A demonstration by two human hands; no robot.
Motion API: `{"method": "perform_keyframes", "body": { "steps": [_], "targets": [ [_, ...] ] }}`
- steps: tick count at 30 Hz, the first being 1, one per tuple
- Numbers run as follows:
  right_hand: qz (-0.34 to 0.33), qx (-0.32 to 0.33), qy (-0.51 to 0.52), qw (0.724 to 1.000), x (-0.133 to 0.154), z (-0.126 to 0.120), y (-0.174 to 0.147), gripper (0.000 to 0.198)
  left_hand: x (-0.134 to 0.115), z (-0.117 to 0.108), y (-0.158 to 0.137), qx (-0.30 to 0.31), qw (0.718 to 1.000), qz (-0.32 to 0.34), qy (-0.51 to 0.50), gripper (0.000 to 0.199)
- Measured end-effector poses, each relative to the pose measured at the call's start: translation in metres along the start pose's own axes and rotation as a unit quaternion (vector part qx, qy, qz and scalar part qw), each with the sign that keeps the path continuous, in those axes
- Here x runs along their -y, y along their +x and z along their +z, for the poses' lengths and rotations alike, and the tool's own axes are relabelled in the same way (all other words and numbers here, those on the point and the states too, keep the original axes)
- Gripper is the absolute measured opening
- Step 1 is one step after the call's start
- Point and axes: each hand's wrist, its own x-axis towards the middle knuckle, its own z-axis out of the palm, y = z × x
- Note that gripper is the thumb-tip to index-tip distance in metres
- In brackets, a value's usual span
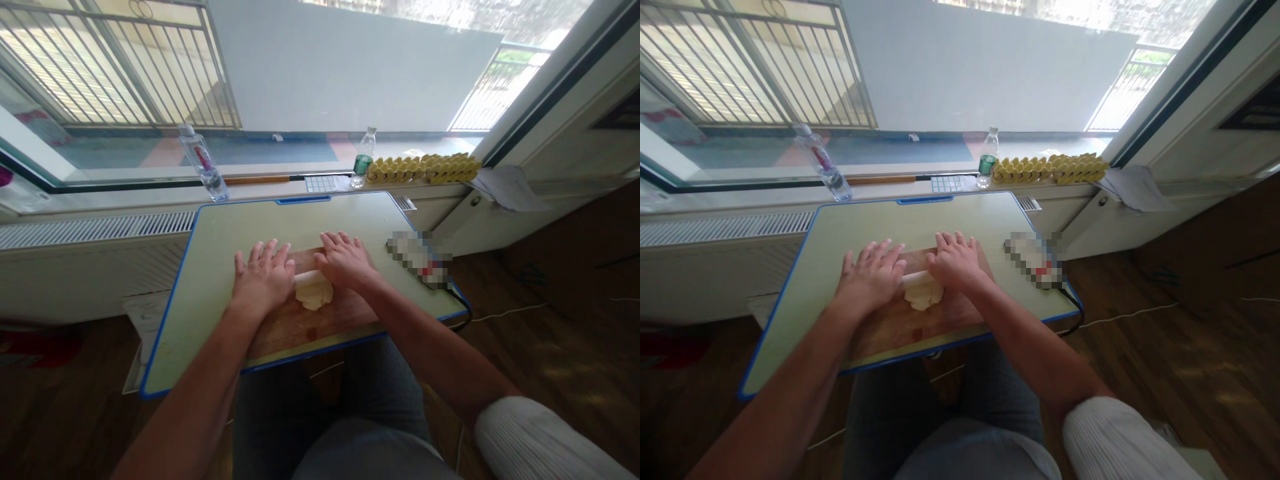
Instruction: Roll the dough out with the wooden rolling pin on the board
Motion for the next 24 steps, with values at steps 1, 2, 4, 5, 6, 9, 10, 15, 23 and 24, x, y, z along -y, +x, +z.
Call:
{"method": "perform_keyframes", "body": {
  "steps": [1, 2, 4, 5, 6, 9, 10, 15, 23, 24],
  "targets": [
    [-0.003, -0.002, -0.003, 1.0, 0.0, 0.0, -0.003, 0.066, 0.0, 0.0, -0.001, 0.001, 1.0, -0.001, 0.0, 0.061],
    [-0.008, -0.007, -0.008, 1.0, 0.0, 0.0, -0.01, 0.065, -0.002, 0.0, -0.006, -0.001, 1.0, 0.0, 0.0, 0.061],
    [-0.02, -0.023, -0.015, 0.999, 0.0, 0.002, -0.034, 0.062, -0.005, 0.003, -0.027, -0.018, 1.0, 0.008, -0.001, 0.061],
    [-0.027, -0.031, -0.015, 0.999, 0.0, 0.003, -0.047, 0.061, -0.008, 0.006, -0.04, -0.031, 0.999, 0.016, -0.003, 0.061],
    [-0.028, -0.036, -0.011, 0.999, 0.001, 0.004, -0.06, 0.061, -0.01, 0.009, -0.052, -0.045, 0.999, 0.025, -0.01, 0.06],
    [-0.032, -0.049, -0.003, 0.998, 0.001, 0.008, -0.079, 0.062, -0.012, 0.014, -0.073, -0.071, 0.996, 0.039, -0.022, 0.06],
    [-0.031, -0.053, -0.003, 0.998, 0.002, 0.009, -0.076, 0.061, -0.012, 0.015, -0.072, -0.074, 0.996, 0.038, -0.022, 0.059],
    [-0.009, -0.05, -0.022, 0.998, 0.004, 0.009, -0.032, 0.059, -0.005, 0.008, -0.031, -0.053, 0.998, 0.014, -0.007, 0.06],
    [-0.037, -0.018, -0.011, 0.999, 0.001, -0.002, -0.06, 0.062, -0.012, 0.011, -0.058, -0.051, 0.998, 0.035, -0.015, 0.059],
    [-0.039, -0.011, -0.011, 0.999, 0.0, -0.005, -0.06, 0.063, -0.013, 0.012, -0.063, -0.051, 0.998, 0.036, -0.018, 0.059]
  ]
}}
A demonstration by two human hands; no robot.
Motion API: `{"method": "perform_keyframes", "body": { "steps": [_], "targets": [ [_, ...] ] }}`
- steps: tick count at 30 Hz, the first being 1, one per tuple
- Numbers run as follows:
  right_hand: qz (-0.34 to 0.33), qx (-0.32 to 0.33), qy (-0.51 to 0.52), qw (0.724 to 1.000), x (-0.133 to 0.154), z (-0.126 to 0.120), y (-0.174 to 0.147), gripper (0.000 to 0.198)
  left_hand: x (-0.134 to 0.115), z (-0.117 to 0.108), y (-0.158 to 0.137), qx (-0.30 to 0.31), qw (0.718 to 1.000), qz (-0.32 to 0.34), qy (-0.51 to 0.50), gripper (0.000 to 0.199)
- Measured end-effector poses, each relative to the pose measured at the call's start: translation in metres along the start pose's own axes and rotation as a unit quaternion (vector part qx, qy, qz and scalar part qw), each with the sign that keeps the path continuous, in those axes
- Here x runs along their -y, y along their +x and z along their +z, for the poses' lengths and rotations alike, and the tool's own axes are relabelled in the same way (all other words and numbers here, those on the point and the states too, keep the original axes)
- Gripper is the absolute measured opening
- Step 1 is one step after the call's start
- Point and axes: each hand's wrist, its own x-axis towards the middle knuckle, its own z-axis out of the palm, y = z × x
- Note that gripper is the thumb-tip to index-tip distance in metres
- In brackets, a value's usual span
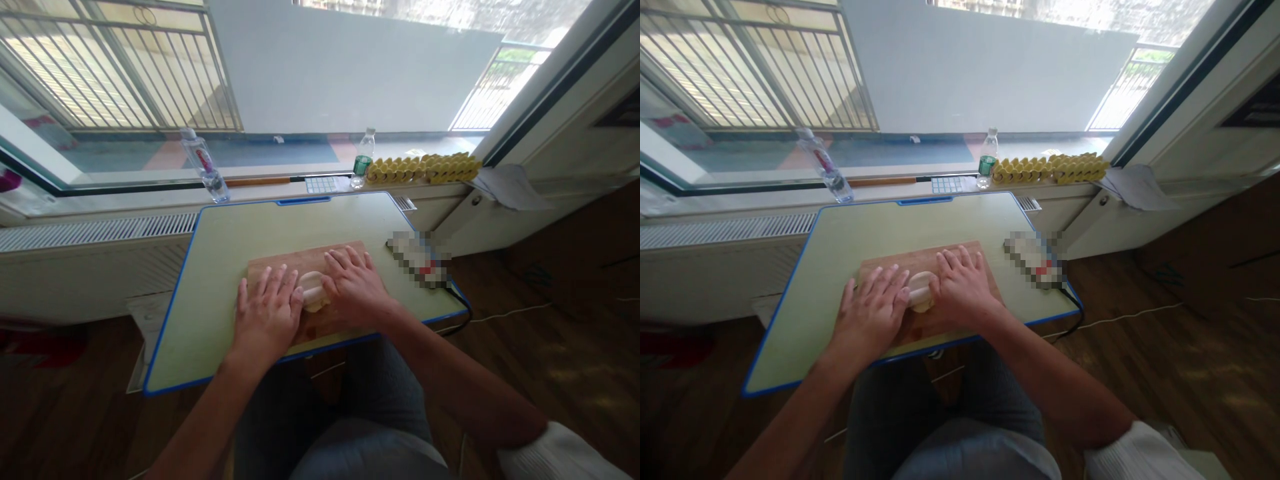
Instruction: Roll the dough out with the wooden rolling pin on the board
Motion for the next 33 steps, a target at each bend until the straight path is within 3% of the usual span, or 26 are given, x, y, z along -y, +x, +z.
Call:
{"method": "perform_keyframes", "body": {
  "steps": [8, 13, 17, 21, 27, 33],
  "targets": [
    [0.049, 0.013, 0.026, 0.998, -0.002, 0.007, 0.053, 0.068, 0.002, -0.004, 0.018, 0.005, 1.0, 0.029, 0.003, 0.057],
    [0.059, -0.038, 0.048, 0.996, -0.002, 0.014, 0.052, 0.066, 0.012, -0.005, 0.051, 0.058, 0.998, -0.018, -0.019, 0.065],
    [0.069, -0.038, 0.05, 0.996, -0.001, 0.013, 0.049, 0.064, 0.016, -0.005, 0.068, 0.113, 0.992, -0.05, -0.033, 0.068],
    [0.072, -0.04, 0.038, 0.996, 0.001, 0.017, 0.039, 0.066, 0.012, -0.004, 0.057, 0.134, 0.99, -0.043, -0.009, 0.07],
    [0.076, -0.073, 0.014, 0.994, 0.005, 0.024, 0.017, 0.066, 0.004, -0.002, 0.029, 0.079, 0.995, -0.057, 0.004, 0.07],
    [0.081, -0.025, 0.029, 0.996, 0.0, 0.019, 0.034, 0.067, 0.007, -0.003, 0.049, 0.099, 0.994, -0.052, -0.005, 0.069]
  ]
}}
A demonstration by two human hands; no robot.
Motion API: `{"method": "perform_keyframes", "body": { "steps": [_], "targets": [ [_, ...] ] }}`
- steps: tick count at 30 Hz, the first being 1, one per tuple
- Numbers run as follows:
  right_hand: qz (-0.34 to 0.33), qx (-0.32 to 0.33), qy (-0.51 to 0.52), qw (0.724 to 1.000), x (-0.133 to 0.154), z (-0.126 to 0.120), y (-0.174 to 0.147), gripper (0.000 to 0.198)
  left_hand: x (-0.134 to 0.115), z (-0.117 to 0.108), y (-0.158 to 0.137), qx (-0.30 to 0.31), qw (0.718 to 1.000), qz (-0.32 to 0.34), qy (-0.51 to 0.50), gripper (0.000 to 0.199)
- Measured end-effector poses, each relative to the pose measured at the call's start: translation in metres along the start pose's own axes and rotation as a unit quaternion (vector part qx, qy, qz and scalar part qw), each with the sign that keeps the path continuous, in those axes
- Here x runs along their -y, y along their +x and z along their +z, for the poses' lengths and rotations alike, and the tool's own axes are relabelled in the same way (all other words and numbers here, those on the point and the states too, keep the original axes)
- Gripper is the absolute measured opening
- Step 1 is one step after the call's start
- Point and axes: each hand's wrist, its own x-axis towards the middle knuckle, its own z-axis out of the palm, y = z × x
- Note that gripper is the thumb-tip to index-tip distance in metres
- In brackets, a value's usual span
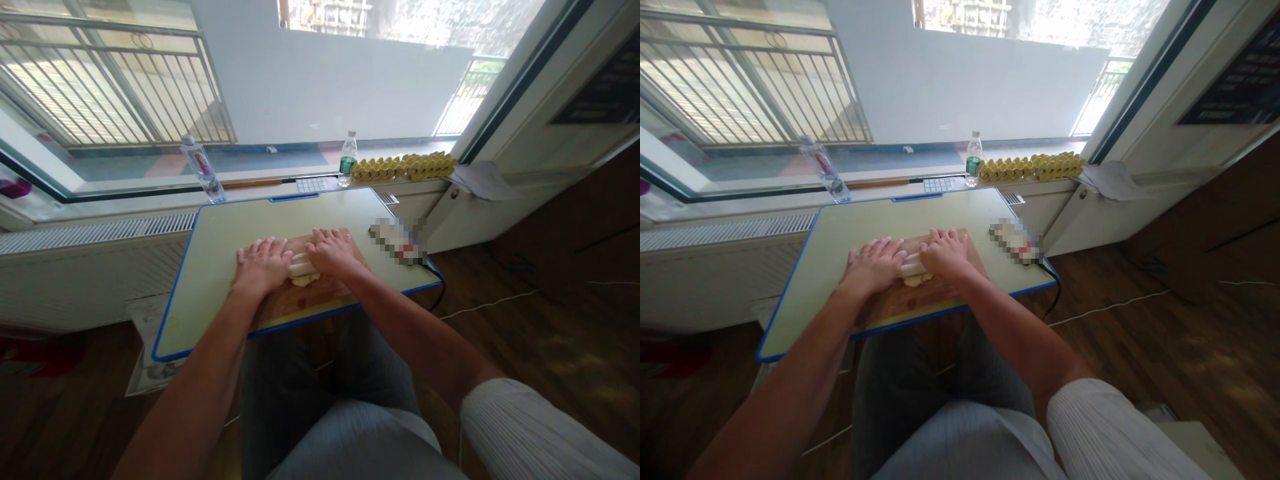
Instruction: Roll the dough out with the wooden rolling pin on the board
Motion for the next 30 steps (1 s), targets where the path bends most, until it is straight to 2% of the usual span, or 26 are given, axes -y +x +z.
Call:
{"method": "perform_keyframes", "body": {
  "steps": [4, 9, 14, 17, 20, 25, 30],
  "targets": [
    [-0.026, -0.002, -0.018, 0.999, -0.002, 0.001, 0.0, 0.068, 0.0, 0.001, -0.001, -0.009, 1.0, 0.007, 0.004, 0.069],
    [-0.057, -0.018, -0.052, 0.997, -0.003, 0.003, -0.025, 0.065, -0.005, 0.006, -0.029, -0.041, 0.999, 0.003, 0.022, 0.066],
    [-0.034, -0.017, -0.036, 0.999, -0.001, 0.004, -0.046, 0.066, -0.011, 0.01, -0.047, -0.076, 0.996, 0.005, 0.034, 0.062],
    [-0.027, -0.03, -0.027, 0.999, -0.001, 0.005, -0.048, 0.066, -0.01, 0.012, -0.045, -0.085, 0.996, 0.013, 0.038, 0.062],
    [-0.032, -0.03, -0.029, 0.999, 0.0, 0.003, -0.038, 0.066, -0.006, 0.011, -0.032, -0.066, 0.997, 0.016, 0.028, 0.063],
    [-0.047, 0.0, -0.023, 0.999, -0.001, -0.006, -0.015, 0.063, -0.001, 0.004, -0.01, -0.036, 0.999, 0.017, 0.014, 0.066],
    [-0.048, -0.011, -0.018, 0.999, -0.003, 0.0, -0.024, 0.067, -0.007, 0.007, -0.027, -0.042, 0.999, 0.006, 0.016, 0.065]
  ]
}}
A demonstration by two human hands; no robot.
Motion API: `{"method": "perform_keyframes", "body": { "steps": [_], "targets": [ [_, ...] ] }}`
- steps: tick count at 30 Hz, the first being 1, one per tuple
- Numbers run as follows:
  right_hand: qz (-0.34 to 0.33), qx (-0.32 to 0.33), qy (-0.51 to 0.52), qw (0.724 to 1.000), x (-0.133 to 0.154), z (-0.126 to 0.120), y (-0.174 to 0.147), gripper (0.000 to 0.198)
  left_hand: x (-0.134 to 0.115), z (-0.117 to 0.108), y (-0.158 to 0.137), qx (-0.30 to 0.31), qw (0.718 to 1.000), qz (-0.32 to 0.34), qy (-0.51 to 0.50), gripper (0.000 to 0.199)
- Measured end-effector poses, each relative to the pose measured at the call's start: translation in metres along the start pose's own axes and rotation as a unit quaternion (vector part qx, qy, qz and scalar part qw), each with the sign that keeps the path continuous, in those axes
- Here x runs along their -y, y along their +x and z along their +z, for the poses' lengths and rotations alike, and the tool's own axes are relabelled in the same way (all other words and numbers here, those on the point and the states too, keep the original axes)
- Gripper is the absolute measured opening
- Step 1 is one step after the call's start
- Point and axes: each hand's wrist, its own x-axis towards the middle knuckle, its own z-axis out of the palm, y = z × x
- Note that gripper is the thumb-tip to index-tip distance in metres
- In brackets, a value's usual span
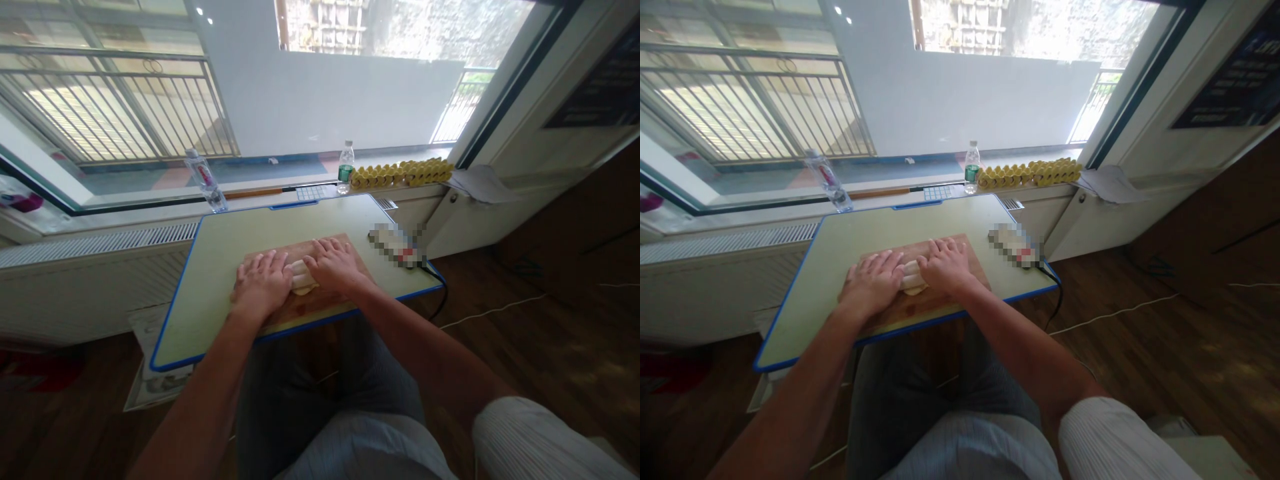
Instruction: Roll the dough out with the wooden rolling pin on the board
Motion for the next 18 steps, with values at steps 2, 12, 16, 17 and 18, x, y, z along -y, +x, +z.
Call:
{"method": "perform_keyframes", "body": {
  "steps": [2, 12, 16, 17, 18],
  "targets": [
    [0.001, -0.006, 0.0, 1.0, 0.0, 0.005, -0.012, 0.068, -0.004, 0.002, -0.015, -0.021, 1.0, -0.004, 0.006, 0.063],
    [-0.001, 0.003, 0.008, 1.0, -0.001, 0.003, 0.006, 0.067, 0.002, -0.001, 0.003, -0.003, 1.0, 0.013, 0.015, 0.062],
    [0.007, 0.02, 0.029, 0.999, -0.001, -0.002, 0.021, 0.069, 0.008, -0.003, 0.018, 0.018, 1.0, 0.022, 0.013, 0.064],
    [0.005, 0.022, 0.029, 0.999, -0.001, -0.002, 0.02, 0.069, 0.007, -0.003, 0.017, 0.015, 1.0, 0.023, 0.014, 0.064],
    [-0.001, 0.02, 0.026, 0.999, -0.001, -0.002, 0.017, 0.068, 0.007, -0.002, 0.014, 0.01, 1.0, 0.024, 0.014, 0.065]
  ]
}}
